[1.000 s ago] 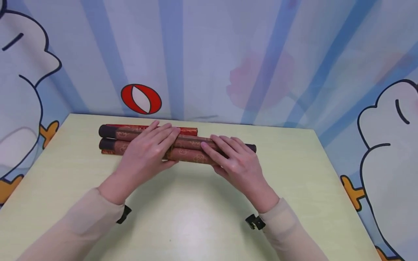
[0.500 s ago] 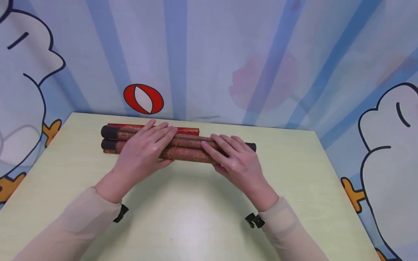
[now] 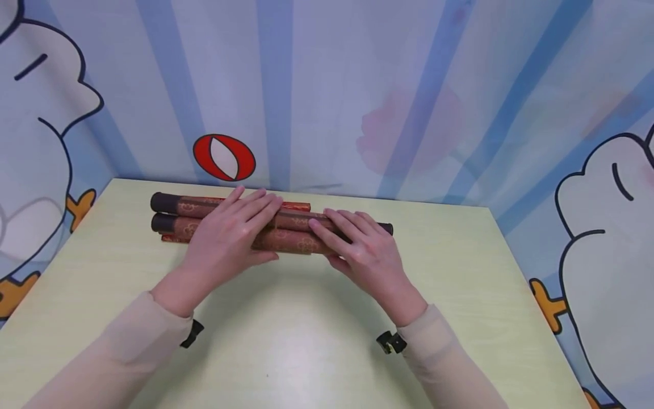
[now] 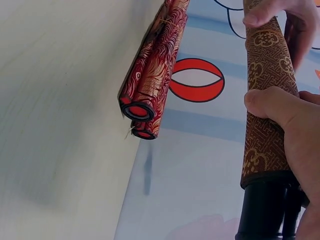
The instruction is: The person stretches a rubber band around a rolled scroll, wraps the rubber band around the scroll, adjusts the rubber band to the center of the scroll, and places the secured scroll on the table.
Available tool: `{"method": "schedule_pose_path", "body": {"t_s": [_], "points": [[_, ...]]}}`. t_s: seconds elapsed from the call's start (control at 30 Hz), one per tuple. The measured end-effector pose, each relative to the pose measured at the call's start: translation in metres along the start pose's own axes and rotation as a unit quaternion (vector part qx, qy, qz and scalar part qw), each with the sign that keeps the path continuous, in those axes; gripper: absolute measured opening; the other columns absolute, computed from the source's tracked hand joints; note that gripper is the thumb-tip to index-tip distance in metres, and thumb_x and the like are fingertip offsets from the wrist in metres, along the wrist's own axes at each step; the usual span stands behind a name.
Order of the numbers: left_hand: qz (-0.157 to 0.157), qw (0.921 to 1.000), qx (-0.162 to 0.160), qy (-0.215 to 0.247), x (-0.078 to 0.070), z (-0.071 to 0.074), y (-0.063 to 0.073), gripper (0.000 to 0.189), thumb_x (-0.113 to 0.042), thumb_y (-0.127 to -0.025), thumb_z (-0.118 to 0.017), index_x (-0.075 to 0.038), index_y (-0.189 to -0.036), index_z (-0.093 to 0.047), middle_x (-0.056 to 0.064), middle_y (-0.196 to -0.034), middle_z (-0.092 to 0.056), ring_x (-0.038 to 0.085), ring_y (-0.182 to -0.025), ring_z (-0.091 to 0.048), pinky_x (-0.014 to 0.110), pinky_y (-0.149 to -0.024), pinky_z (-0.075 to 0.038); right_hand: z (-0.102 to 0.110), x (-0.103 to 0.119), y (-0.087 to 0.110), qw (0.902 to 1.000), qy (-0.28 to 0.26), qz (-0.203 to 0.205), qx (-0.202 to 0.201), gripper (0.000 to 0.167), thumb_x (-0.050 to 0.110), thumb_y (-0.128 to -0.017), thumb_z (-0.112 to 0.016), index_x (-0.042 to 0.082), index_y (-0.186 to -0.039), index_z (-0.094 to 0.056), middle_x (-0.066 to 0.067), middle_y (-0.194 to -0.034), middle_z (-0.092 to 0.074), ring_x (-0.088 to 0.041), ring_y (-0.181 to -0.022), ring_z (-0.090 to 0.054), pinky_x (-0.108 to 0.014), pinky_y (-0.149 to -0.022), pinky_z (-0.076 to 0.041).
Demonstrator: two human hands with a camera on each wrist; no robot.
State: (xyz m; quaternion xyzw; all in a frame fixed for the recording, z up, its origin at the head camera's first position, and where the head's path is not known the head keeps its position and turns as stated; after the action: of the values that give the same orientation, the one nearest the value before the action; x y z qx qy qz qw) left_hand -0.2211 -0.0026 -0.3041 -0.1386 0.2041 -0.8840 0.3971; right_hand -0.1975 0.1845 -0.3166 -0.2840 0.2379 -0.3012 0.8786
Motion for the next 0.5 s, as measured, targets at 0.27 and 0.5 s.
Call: {"method": "schedule_pose_path", "body": {"t_s": [0.27,0.5], "points": [[-0.01,0.9999,-0.012,0.004,-0.002,-0.001,-0.002,0.088,-0.033,-0.075,-0.101,0.0,-0.146,-0.063,0.016,-0.144,-0.068,0.034,-0.139,-0.061,0.048,-0.129,-0.032,0.004,-0.002,0.001,1.0,0.006,-0.004,0.001,0.07,0.02,-0.079,-0.096,0.019,-0.144,-0.069,-0.015,-0.142,-0.069,-0.036,-0.123,-0.069,-0.052,-0.104,-0.058],[-0.012,0.9996,-0.024,-0.004,-0.008,-0.001,-0.007,0.088,-0.036,-0.075,-0.101,0.0,-0.146,-0.063,0.016,-0.144,-0.068,0.033,-0.14,-0.06,0.047,-0.129,-0.031,0.005,-0.001,0.003,0.9999,0.005,-0.014,-0.004,0.069,0.02,-0.08,-0.096,0.018,-0.144,-0.069,-0.015,-0.142,-0.069,-0.037,-0.125,-0.068,-0.053,-0.106,-0.057]]}}
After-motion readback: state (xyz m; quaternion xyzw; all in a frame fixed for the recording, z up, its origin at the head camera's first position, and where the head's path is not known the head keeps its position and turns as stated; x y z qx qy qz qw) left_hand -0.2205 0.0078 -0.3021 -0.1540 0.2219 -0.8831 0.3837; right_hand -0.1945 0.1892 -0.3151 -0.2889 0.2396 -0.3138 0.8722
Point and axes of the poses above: each hand's wrist, its own y-axis away from the middle knuckle, its own z-axis out of the back of the hand, x = y × z, the point moved 8 cm from there along -y, towards the middle knuckle
